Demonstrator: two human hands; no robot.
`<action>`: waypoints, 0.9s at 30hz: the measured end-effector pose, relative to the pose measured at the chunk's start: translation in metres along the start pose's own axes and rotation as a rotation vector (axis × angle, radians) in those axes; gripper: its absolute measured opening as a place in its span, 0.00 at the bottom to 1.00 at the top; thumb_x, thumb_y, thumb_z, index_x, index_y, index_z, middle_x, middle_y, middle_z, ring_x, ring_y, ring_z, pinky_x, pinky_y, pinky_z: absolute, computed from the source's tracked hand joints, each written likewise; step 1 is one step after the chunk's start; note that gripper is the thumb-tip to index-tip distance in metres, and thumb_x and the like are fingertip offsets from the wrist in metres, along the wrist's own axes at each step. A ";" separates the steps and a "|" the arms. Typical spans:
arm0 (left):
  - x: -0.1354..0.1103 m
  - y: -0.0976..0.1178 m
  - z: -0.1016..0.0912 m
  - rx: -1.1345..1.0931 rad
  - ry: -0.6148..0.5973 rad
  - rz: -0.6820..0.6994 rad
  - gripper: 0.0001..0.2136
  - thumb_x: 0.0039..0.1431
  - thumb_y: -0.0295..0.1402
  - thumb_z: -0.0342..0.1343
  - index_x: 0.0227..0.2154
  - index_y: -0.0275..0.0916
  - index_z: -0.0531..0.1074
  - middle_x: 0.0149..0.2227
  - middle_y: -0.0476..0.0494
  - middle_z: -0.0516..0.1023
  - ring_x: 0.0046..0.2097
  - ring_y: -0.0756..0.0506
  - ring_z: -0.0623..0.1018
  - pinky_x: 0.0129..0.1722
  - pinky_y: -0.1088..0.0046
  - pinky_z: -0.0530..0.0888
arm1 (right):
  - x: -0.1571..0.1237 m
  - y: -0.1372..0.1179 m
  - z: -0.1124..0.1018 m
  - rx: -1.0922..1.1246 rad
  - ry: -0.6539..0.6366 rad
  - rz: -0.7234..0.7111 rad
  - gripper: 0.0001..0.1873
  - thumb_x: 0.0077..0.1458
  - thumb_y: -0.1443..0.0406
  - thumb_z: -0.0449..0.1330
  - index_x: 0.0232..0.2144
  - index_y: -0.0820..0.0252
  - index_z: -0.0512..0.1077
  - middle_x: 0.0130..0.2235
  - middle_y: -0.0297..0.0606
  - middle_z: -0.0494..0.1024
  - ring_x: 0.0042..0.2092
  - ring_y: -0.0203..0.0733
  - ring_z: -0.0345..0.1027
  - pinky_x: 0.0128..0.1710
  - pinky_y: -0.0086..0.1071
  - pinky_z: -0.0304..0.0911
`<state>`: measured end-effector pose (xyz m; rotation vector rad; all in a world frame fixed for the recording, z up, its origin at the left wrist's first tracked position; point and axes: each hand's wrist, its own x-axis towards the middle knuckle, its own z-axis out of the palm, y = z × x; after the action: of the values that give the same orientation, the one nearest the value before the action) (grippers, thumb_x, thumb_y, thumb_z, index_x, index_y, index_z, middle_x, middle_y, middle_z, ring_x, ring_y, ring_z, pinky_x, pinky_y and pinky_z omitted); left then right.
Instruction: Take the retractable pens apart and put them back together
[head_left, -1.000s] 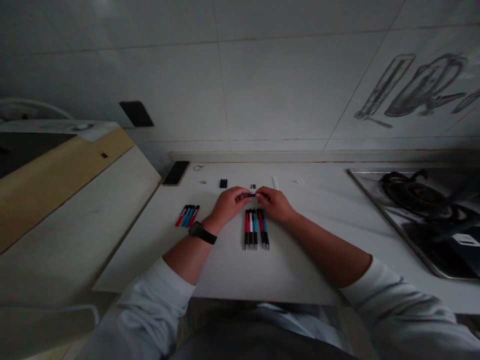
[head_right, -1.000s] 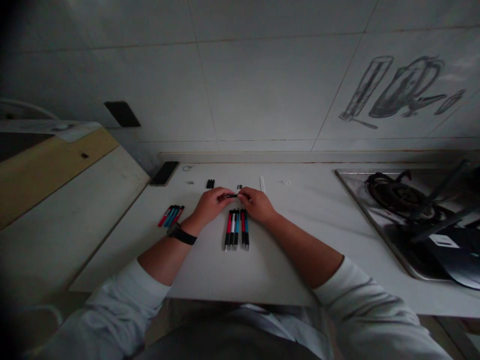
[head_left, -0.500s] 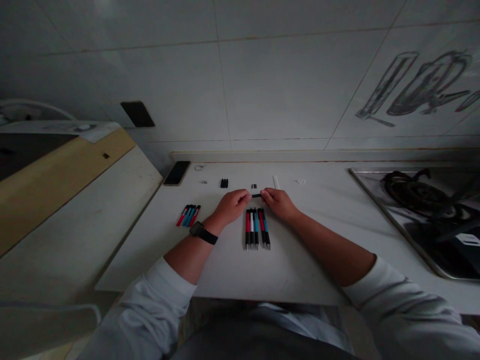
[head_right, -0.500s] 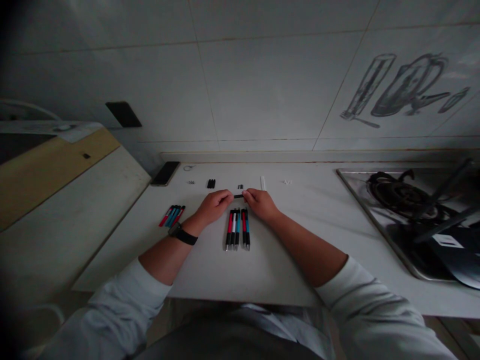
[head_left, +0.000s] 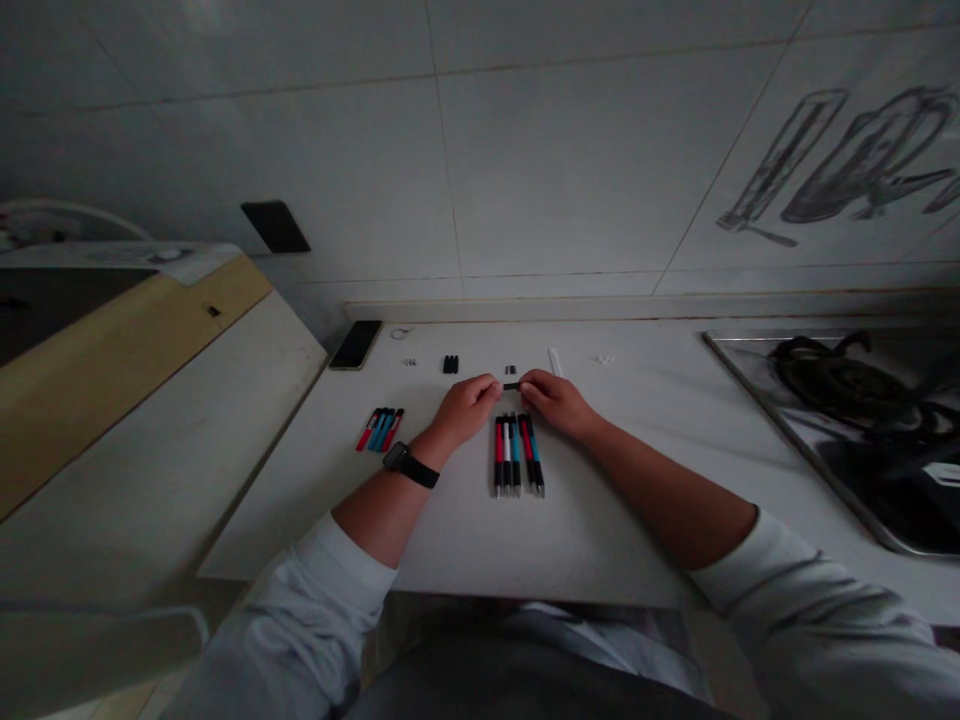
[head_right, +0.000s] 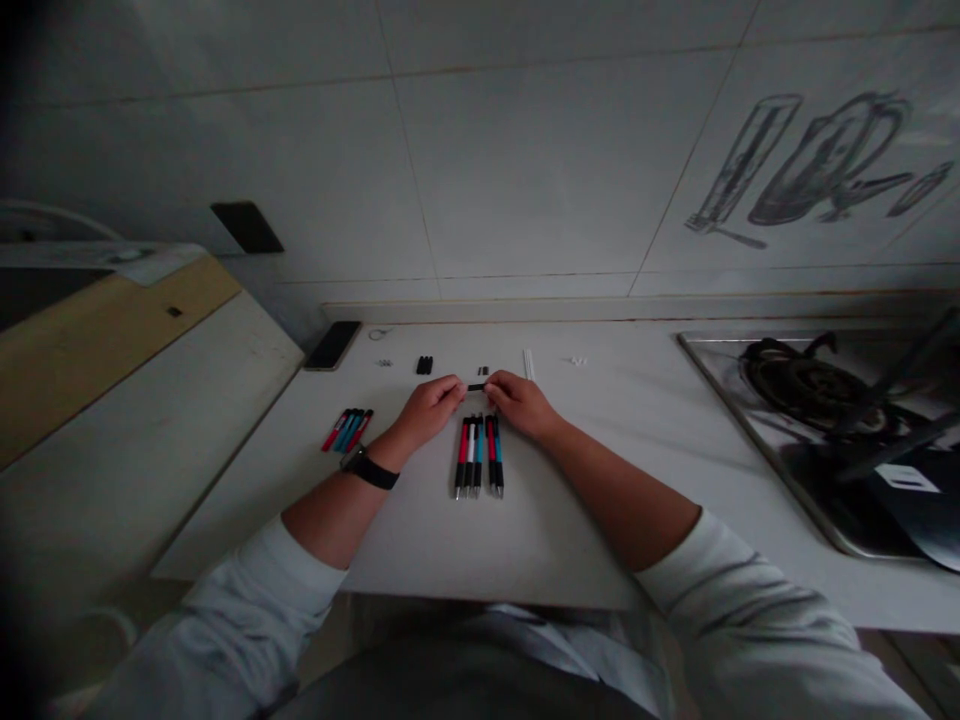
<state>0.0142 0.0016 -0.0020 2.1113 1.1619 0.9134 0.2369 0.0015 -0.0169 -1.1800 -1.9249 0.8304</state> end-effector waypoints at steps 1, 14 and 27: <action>0.000 -0.001 0.000 0.008 0.001 -0.005 0.17 0.70 0.44 0.46 0.28 0.40 0.66 0.26 0.51 0.68 0.32 0.48 0.68 0.34 0.72 0.63 | 0.001 0.002 0.000 0.013 0.006 -0.009 0.15 0.64 0.52 0.55 0.42 0.56 0.71 0.29 0.31 0.73 0.30 0.38 0.65 0.34 0.31 0.60; -0.001 -0.002 0.004 0.001 -0.028 -0.075 0.20 0.71 0.45 0.46 0.25 0.40 0.69 0.23 0.50 0.71 0.28 0.48 0.70 0.31 0.71 0.65 | 0.000 0.003 0.003 0.047 0.007 -0.016 0.12 0.61 0.56 0.58 0.43 0.55 0.71 0.31 0.31 0.74 0.31 0.39 0.65 0.33 0.32 0.60; 0.000 0.006 -0.025 -0.002 0.159 -0.096 0.17 0.70 0.43 0.49 0.33 0.39 0.78 0.32 0.46 0.82 0.36 0.47 0.79 0.38 0.71 0.73 | -0.003 -0.007 -0.004 -0.058 0.295 -0.212 0.08 0.63 0.59 0.59 0.40 0.55 0.74 0.38 0.40 0.77 0.36 0.42 0.71 0.37 0.36 0.67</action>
<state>-0.0020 0.0018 0.0176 1.9921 1.3290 1.0521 0.2381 -0.0036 -0.0105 -1.0441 -1.7990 0.4627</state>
